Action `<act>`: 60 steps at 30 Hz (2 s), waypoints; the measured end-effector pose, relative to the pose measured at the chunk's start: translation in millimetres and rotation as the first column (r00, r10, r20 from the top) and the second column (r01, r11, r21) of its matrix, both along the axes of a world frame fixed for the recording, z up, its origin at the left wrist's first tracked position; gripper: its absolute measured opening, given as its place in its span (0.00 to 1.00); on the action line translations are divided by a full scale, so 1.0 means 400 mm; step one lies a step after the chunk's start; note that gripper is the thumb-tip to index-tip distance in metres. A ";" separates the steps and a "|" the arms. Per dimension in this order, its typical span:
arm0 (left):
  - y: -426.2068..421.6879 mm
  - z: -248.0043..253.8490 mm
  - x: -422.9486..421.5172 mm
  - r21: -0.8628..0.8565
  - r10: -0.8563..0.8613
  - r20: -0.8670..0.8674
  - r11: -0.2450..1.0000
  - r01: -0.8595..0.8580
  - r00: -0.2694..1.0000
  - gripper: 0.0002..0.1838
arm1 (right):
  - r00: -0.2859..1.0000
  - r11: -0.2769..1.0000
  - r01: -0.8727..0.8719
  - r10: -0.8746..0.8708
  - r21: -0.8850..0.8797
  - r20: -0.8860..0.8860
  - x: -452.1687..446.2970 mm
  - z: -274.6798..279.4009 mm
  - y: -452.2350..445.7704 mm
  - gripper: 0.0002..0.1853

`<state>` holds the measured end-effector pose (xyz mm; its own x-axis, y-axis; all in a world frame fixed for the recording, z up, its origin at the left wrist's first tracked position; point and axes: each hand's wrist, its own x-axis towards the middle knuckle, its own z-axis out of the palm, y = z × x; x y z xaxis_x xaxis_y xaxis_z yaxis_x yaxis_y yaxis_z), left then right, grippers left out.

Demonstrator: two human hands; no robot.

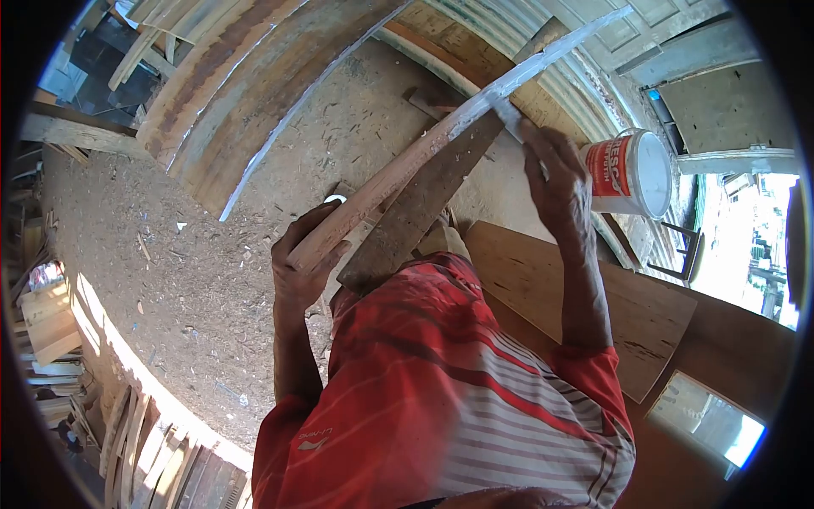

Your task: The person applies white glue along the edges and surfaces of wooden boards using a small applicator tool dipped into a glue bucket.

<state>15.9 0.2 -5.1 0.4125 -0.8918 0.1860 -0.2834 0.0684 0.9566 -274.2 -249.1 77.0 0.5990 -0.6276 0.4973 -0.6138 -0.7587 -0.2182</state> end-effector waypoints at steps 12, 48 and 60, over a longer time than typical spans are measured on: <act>-0.002 -0.006 -0.005 0.001 0.034 0.017 0.999 -0.034 0.999 0.30 | 0.986 0.962 -0.071 0.028 0.265 0.162 0.011 -0.007 0.048 0.18; -0.003 -0.005 -0.019 -0.007 0.064 -0.041 0.998 -0.064 0.997 0.29 | 0.958 0.934 0.156 -0.222 0.321 0.181 -0.057 0.000 -0.160 0.17; -0.003 -0.010 -0.019 0.017 0.088 0.021 0.996 -0.089 0.996 0.30 | 0.959 0.887 -0.264 0.201 0.380 0.197 -0.005 0.030 0.033 0.19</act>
<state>8.4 -1.1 -9.1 0.4861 -0.8552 0.1797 -0.3073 0.0253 0.9513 -276.4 -236.1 88.9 0.6912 -0.6433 0.3292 -0.3672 -0.7051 -0.6067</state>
